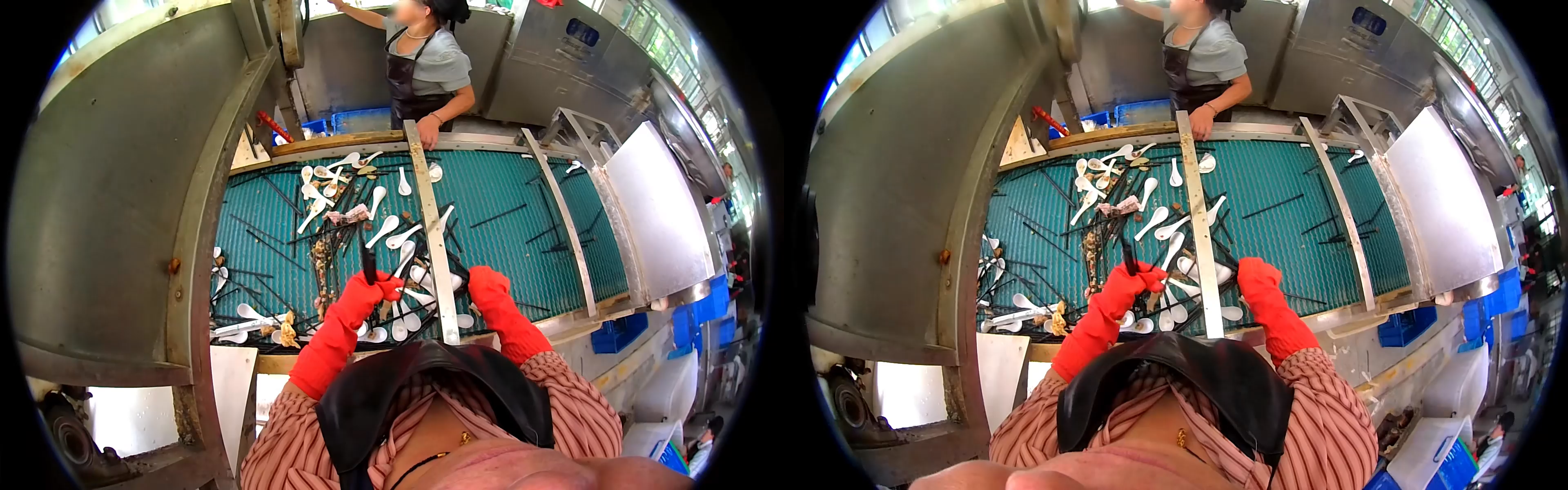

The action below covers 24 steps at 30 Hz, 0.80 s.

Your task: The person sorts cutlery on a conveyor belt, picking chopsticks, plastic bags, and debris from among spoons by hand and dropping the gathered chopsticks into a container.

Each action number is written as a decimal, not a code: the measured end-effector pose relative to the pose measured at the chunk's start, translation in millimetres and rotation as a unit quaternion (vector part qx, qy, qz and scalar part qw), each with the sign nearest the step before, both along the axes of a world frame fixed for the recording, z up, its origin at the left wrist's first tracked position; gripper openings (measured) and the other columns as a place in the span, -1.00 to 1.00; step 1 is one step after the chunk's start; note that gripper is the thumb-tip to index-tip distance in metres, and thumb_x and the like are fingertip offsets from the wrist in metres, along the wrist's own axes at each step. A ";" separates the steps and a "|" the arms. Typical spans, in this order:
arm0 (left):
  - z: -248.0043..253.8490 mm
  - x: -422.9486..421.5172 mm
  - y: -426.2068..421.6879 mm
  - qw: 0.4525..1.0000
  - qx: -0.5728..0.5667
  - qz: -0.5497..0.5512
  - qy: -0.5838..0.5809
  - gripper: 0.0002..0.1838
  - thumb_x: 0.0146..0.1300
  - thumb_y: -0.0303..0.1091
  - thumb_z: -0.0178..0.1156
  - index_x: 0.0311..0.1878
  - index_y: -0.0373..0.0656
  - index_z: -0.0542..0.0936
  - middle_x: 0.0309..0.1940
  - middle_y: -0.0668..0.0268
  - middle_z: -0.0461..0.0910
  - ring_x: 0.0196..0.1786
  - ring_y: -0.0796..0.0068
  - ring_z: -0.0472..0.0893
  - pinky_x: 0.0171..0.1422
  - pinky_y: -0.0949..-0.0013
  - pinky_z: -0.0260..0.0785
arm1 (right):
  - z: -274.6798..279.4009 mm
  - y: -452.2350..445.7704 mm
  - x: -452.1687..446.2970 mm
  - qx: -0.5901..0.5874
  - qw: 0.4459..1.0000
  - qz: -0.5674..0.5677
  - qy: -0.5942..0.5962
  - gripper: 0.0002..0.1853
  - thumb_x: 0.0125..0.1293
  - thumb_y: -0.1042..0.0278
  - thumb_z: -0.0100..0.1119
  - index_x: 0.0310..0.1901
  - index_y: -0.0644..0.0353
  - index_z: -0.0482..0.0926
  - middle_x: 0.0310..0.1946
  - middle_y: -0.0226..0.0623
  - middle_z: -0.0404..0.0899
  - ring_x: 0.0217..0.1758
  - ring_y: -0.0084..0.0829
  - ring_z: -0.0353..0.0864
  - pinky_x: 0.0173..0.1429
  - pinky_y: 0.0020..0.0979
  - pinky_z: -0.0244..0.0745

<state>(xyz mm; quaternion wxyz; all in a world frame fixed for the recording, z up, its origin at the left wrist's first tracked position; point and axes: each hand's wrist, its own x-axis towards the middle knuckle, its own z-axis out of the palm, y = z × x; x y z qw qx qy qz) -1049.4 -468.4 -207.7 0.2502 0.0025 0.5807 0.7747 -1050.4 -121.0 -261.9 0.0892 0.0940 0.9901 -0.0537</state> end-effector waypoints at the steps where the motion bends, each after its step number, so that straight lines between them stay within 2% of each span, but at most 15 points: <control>1: 3.4 5.3 7.4 1.000 -0.017 -0.007 -0.015 -0.79 0.38 -0.47 0.35 -0.02 -0.41 0.74 -0.05 0.05 0.79 -0.16 0.23 0.82 0.07 0.27 0.64 | -2.6 0.2 -2.4 0.001 1.000 -0.006 -0.007 -0.76 0.43 0.21 0.08 -0.20 0.02 0.76 -0.12 -0.02 0.79 -0.04 0.12 0.80 -0.04 0.16 0.65; 2: 7.1 11.5 13.6 0.999 -0.035 -0.005 -0.029 -0.81 0.40 -0.44 0.37 -0.08 -0.41 0.72 -0.07 0.04 0.80 -0.16 0.21 0.82 0.02 0.25 0.65 | -4.4 0.7 -4.4 0.002 1.000 -0.010 -0.013 -0.76 0.43 0.20 0.08 -0.20 -0.01 0.77 -0.10 -0.04 0.80 -0.03 0.10 0.80 -0.06 0.17 0.65; 5: -1.2 16.8 16.2 0.997 0.024 -0.017 -0.071 -0.71 0.34 -0.44 0.48 0.02 -0.38 0.65 -0.32 0.17 0.74 -0.31 0.33 0.79 -0.17 0.28 0.65 | 5.4 2.9 0.8 -0.016 1.000 0.021 0.000 -0.76 0.42 0.18 0.11 -0.12 0.02 0.76 -0.05 0.01 0.79 0.00 0.09 0.80 0.01 0.12 0.66; 6: -2.2 19.1 15.6 0.997 0.032 0.000 -0.077 -0.67 0.35 -0.42 0.48 0.04 -0.38 0.60 -0.36 0.16 0.72 -0.31 0.31 0.79 -0.22 0.27 0.65 | 4.3 5.4 2.2 -0.027 0.999 0.022 -0.001 -0.76 0.41 0.18 0.13 -0.09 0.03 0.75 -0.05 0.03 0.78 -0.01 0.09 0.80 0.02 0.10 0.66; 9: -14.9 10.5 1.0 0.995 -0.013 -0.041 -0.089 -0.67 0.36 -0.46 0.44 0.08 -0.39 0.59 -0.08 0.04 0.78 -0.21 0.21 0.81 -0.09 0.19 0.70 | -1.4 16.6 4.8 -0.055 0.998 0.013 0.007 -0.73 0.38 0.19 0.17 0.00 0.08 0.72 -0.07 0.07 0.78 -0.02 0.08 0.80 0.03 0.04 0.67; 11: -15.7 14.1 -7.6 0.997 0.014 0.032 -0.069 -0.69 0.37 -0.44 0.42 0.09 -0.38 0.64 -0.08 0.08 0.79 -0.24 0.28 0.79 -0.10 0.22 0.69 | -0.8 19.8 7.4 -0.071 0.997 -0.010 0.024 -0.69 0.37 0.22 0.18 0.07 0.11 0.68 -0.09 0.08 0.78 -0.03 0.06 0.80 0.04 -0.01 0.66; 13: -9.6 14.2 -19.2 0.996 0.054 0.058 -0.043 -0.67 0.38 -0.43 0.40 0.13 -0.38 0.66 -0.05 0.09 0.79 -0.26 0.33 0.78 -0.10 0.25 0.68 | 25.7 18.0 13.6 -0.163 0.981 -0.100 0.008 -0.75 0.30 0.32 0.18 -0.01 0.14 0.65 -0.21 0.04 0.76 -0.23 0.00 0.79 -0.14 0.00 0.65; 14: -7.1 12.0 -27.9 0.998 0.033 0.047 -0.033 -0.62 0.41 -0.40 0.36 0.22 -0.37 0.65 0.01 0.08 0.79 -0.25 0.37 0.78 -0.10 0.28 0.68 | 38.9 17.0 15.6 -0.208 0.967 -0.145 0.000 -0.77 0.27 0.38 0.18 -0.05 0.15 0.63 -0.27 0.02 0.74 -0.33 -0.02 0.79 -0.23 0.00 0.64; 17: 5.8 4.6 -37.5 0.994 0.066 0.084 -0.004 -0.61 0.45 -0.38 0.30 0.26 -0.36 0.64 0.04 0.05 0.78 -0.24 0.38 0.78 -0.10 0.31 0.68 | 52.6 27.0 8.9 -0.240 0.944 -0.223 0.029 -0.78 0.26 0.47 0.18 -0.05 0.12 0.58 -0.31 -0.14 0.72 -0.48 -0.19 0.75 -0.40 -0.11 0.60; 18: 15.2 2.1 -37.8 0.994 0.061 0.091 -0.007 -0.61 0.47 -0.39 0.27 0.29 -0.34 0.63 0.05 0.02 0.78 -0.26 0.38 0.78 -0.10 0.31 0.67 | 12.5 48.4 2.8 -0.279 0.936 -0.150 0.152 -0.80 0.29 0.53 0.22 -0.08 0.12 0.53 -0.30 -0.17 0.71 -0.49 -0.21 0.74 -0.46 -0.17 0.60; 19: 22.8 -0.1 -38.1 0.993 0.066 0.095 -0.001 -0.61 0.47 -0.39 0.27 0.29 -0.34 0.63 0.03 0.02 0.78 -0.27 0.38 0.78 -0.10 0.30 0.67 | 39.1 38.7 5.3 -0.388 0.892 -0.194 0.128 -0.83 0.31 0.54 0.21 -0.09 0.13 0.53 -0.30 -0.15 0.71 -0.49 -0.19 0.74 -0.46 -0.19 0.61; 21: 33.9 -3.7 -38.4 0.992 0.077 0.102 0.013 -0.61 0.48 -0.39 0.26 0.29 -0.34 0.63 0.00 0.04 0.79 -0.29 0.39 0.77 -0.10 0.29 0.67 | 95.4 26.7 2.7 -0.584 0.760 -0.273 0.077 -0.88 0.37 0.55 0.19 -0.11 0.16 0.52 -0.30 -0.11 0.70 -0.47 -0.17 0.74 -0.46 -0.22 0.64; 22: 36.2 -4.6 -39.6 0.992 0.069 0.101 0.024 -0.61 0.48 -0.37 0.27 0.28 -0.35 0.63 -0.08 0.06 0.80 -0.30 0.39 0.77 -0.10 0.28 0.68 | 93.4 28.4 -3.5 -0.630 0.723 -0.261 0.110 -0.90 0.47 0.53 0.10 -0.04 0.21 0.53 -0.30 -0.04 0.69 -0.45 -0.15 0.76 -0.43 -0.24 0.68; 23: 36.5 -5.9 -40.4 0.992 0.072 0.098 0.028 -0.61 0.47 -0.37 0.27 0.27 -0.35 0.64 -0.11 0.07 0.79 -0.30 0.38 0.77 -0.09 0.27 0.68 | 92.8 31.2 -5.8 -0.640 0.722 -0.238 0.116 -0.87 0.48 0.52 0.06 -0.01 0.21 0.54 -0.29 -0.04 0.70 -0.45 -0.17 0.77 -0.40 -0.25 0.68; 24: 36.1 -6.7 -41.0 0.992 0.075 0.096 0.031 -0.62 0.47 -0.36 0.27 0.26 -0.36 0.64 -0.14 0.08 0.79 -0.30 0.38 0.77 -0.09 0.25 0.68 | 114.6 20.4 -3.5 -0.648 0.720 -0.215 0.122 -0.84 0.49 0.52 0.03 0.02 0.22 0.55 -0.28 -0.05 0.71 -0.44 -0.20 0.77 -0.38 -0.27 0.69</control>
